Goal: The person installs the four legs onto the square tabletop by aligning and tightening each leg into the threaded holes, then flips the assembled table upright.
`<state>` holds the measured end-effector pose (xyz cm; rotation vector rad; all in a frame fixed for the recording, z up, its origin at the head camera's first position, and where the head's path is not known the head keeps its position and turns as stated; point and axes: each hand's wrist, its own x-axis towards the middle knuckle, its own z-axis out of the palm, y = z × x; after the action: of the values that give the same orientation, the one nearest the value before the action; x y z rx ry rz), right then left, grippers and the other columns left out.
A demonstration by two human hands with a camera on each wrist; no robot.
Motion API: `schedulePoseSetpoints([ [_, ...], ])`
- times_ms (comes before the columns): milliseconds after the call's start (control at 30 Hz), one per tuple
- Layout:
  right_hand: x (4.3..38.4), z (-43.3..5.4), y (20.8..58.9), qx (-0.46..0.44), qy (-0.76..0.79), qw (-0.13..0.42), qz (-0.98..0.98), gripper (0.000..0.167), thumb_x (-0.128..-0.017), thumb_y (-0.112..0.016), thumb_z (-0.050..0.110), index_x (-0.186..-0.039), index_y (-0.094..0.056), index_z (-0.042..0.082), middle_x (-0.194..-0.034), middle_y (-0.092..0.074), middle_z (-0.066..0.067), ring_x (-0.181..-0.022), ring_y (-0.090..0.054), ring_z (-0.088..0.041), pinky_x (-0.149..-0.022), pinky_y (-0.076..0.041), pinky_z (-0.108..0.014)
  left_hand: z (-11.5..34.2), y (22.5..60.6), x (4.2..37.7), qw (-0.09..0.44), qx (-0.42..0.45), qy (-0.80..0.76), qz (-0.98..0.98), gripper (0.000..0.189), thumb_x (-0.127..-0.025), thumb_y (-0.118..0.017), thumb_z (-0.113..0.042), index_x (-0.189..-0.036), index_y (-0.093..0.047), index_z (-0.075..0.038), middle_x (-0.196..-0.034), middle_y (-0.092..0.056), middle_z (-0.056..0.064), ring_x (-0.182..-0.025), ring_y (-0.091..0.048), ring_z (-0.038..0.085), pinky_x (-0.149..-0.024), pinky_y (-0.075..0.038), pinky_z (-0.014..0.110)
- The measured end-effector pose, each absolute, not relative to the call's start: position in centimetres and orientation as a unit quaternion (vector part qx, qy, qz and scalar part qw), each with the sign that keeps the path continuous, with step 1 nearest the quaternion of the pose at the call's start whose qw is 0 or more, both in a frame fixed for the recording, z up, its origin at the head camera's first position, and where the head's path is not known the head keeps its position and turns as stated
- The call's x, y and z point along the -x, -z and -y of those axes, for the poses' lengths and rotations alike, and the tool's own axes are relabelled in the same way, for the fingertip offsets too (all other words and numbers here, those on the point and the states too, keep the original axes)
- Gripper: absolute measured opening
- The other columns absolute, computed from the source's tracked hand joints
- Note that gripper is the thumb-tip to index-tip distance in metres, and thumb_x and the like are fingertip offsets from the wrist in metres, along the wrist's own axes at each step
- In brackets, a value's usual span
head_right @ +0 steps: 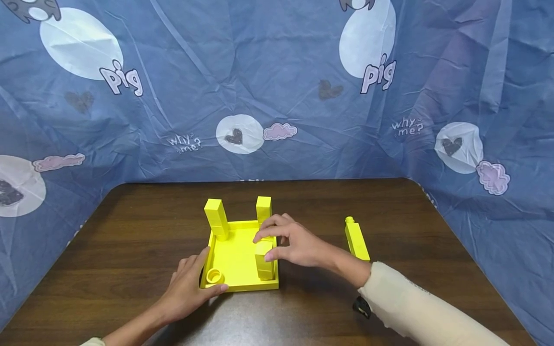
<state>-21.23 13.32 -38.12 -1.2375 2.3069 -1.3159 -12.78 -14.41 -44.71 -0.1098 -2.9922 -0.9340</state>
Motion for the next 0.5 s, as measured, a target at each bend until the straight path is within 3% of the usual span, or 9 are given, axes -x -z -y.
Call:
schedulePoseSetpoints([
  [300, 21.18, -13.33, 38.29, 0.417, 0.45, 0.099, -0.783, 0.035, -0.081, -0.077, 0.018, -0.116, -0.069, 0.017, -0.122, -0.056, 0.003, -0.112, -0.042, -0.02, -0.081, -0.044, -0.039, 14.4, 44.67, 12.85, 0.0, 0.031, 0.297, 0.954, 0.1, -0.07, -0.08, -0.053, -0.148, -0.033, -0.012, -0.119, -0.053, 0.011, -0.108, -0.041, 0.026, -0.079, -0.032, 0.042],
  [500, 21.1, -13.72, 38.03, 0.421, 0.436, 0.113, -0.787, 0.044, -0.082, -0.076, 0.02, -0.125, -0.065, 0.019, -0.127, -0.053, 0.005, -0.116, -0.04, -0.018, -0.082, -0.043, -0.04, 14.42, 44.63, 12.79, -0.004, 0.034, 0.298, 0.954, 0.1, -0.07, -0.08, -0.054, -0.148, -0.033, -0.011, -0.121, -0.052, 0.011, -0.108, -0.041, 0.026, -0.079, -0.033, 0.043],
])
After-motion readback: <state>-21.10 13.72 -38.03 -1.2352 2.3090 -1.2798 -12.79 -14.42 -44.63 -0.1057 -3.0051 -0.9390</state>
